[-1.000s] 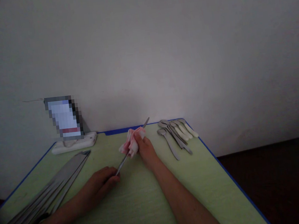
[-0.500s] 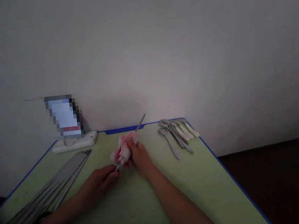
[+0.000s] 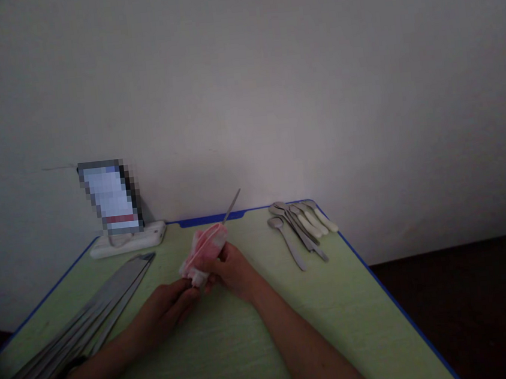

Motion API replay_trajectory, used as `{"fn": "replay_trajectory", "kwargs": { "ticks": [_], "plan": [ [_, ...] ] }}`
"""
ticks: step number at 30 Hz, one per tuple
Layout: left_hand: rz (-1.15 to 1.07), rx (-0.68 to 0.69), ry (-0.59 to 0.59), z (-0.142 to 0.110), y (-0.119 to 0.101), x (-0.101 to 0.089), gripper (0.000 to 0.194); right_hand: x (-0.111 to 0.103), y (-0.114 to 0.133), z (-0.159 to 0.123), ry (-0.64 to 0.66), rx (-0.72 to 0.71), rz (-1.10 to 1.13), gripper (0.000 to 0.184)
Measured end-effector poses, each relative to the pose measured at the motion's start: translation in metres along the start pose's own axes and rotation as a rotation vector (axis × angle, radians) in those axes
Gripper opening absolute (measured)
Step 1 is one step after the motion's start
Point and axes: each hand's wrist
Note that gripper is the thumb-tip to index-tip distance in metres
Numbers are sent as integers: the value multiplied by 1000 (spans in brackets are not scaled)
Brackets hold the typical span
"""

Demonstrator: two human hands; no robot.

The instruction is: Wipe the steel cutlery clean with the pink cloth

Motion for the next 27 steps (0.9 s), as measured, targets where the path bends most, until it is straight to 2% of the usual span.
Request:
{"fn": "replay_trajectory", "kwargs": {
  "ticks": [9, 17, 20, 27],
  "plan": [
    [-92, -62, 21, -1, 3, 2, 37, 2, 1, 0, -13, -27, -169, 33],
    [-261, -82, 25, 1, 1, -2, 46, -3, 0, 2, 61, -21, -117, 28],
    [-277, -93, 22, 2, 0, -3, 44, -3, -1, 3, 76, -27, -115, 28],
    [-281, -115, 8, 1, -1, -6, 41, -1, -3, 5, -17, -56, -11, 35]
  ]
}}
Point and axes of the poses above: each hand's wrist, its own z-axis towards the middle knuckle, its own x-axis out of the palm, y = z × x, and after that the axes turned 11 degrees about z, right-handed
